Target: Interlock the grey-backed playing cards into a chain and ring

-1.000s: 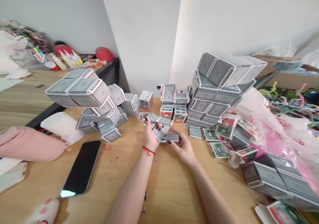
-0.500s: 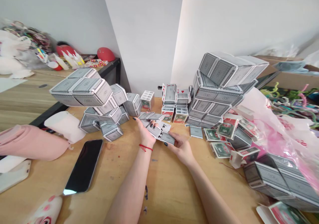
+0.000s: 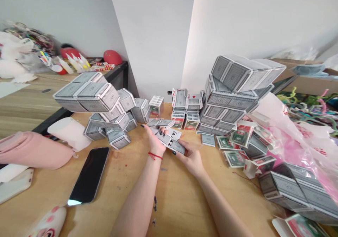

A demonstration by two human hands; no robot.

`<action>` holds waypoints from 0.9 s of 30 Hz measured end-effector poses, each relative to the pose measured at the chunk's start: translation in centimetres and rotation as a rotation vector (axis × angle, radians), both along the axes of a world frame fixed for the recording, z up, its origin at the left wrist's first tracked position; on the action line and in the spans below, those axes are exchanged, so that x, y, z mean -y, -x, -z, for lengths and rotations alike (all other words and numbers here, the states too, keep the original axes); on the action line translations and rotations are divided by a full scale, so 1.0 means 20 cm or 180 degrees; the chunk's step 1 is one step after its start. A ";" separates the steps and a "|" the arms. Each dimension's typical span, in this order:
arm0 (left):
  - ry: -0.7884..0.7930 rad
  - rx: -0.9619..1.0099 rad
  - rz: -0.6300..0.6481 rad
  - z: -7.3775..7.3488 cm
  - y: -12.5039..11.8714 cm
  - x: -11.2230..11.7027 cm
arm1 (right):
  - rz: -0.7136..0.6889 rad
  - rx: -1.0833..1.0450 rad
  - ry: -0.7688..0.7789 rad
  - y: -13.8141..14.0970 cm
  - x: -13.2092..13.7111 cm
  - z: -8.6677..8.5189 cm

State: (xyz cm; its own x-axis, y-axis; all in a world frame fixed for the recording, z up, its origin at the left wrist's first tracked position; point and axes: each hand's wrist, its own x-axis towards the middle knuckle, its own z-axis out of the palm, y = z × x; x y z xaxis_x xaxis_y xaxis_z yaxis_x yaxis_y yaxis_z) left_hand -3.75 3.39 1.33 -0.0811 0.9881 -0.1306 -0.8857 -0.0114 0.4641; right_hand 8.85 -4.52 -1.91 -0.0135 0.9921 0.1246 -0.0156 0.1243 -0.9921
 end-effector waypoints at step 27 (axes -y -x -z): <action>0.0005 0.0195 0.0009 0.01 -0.03 0.00 | 0.0322 0.0108 -0.0080 0.02 0.01 0.02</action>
